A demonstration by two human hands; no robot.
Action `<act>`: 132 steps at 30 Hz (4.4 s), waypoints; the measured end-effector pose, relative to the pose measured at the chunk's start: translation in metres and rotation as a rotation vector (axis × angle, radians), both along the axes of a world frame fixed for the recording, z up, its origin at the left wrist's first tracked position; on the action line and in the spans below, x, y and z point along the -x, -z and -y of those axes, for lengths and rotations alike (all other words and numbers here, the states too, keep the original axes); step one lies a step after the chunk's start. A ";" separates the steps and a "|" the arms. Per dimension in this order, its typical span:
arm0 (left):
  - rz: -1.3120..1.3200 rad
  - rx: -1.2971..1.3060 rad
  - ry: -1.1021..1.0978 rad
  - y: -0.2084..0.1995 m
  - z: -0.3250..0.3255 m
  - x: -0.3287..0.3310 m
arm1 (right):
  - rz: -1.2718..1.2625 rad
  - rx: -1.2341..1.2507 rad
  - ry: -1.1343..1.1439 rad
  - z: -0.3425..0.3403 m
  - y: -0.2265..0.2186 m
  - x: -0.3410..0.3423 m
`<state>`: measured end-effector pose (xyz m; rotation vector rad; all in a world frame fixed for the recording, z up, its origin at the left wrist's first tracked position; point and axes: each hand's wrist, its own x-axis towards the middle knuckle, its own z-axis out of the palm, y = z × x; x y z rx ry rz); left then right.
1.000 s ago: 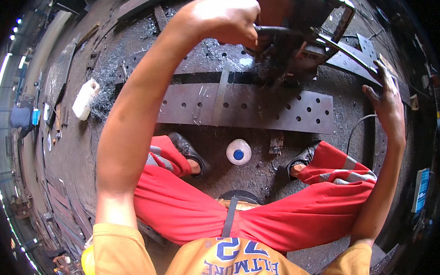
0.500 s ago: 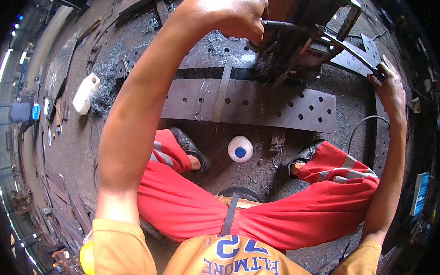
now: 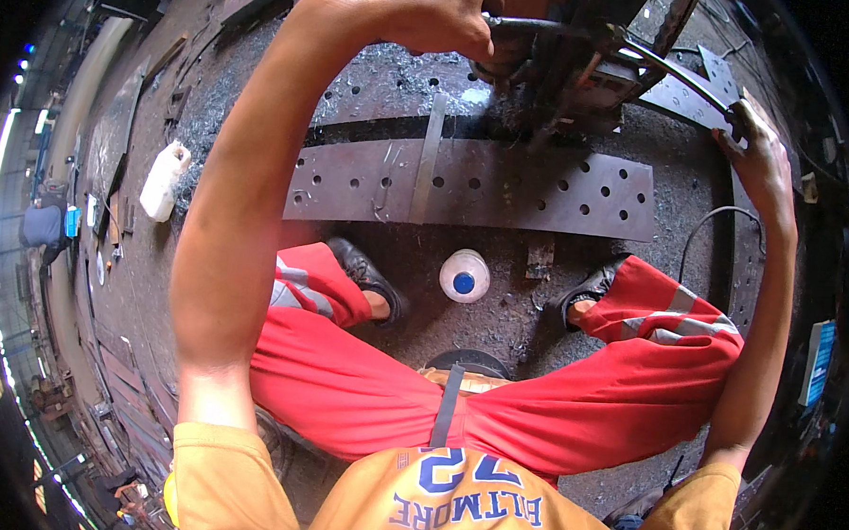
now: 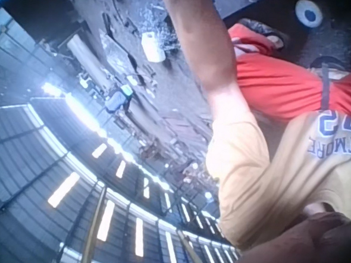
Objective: The person operates a portable drill press to drill holes into a metal plate. They repeatedly apply liquid from a plastic bottle to the drilling area, reposition the plate, and continue drilling multiple holes.
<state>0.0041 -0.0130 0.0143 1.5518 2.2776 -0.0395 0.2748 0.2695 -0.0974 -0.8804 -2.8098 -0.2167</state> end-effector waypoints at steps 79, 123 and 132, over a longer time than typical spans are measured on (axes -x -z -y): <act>0.021 -0.115 0.071 0.016 0.011 0.014 | -0.010 0.023 0.073 -0.007 0.000 -0.002; 0.070 -0.120 0.044 0.018 0.015 0.012 | 0.000 0.055 0.078 -0.006 -0.006 -0.002; 0.109 -0.153 0.090 0.026 0.011 0.022 | -0.019 0.005 0.056 0.004 -0.010 0.000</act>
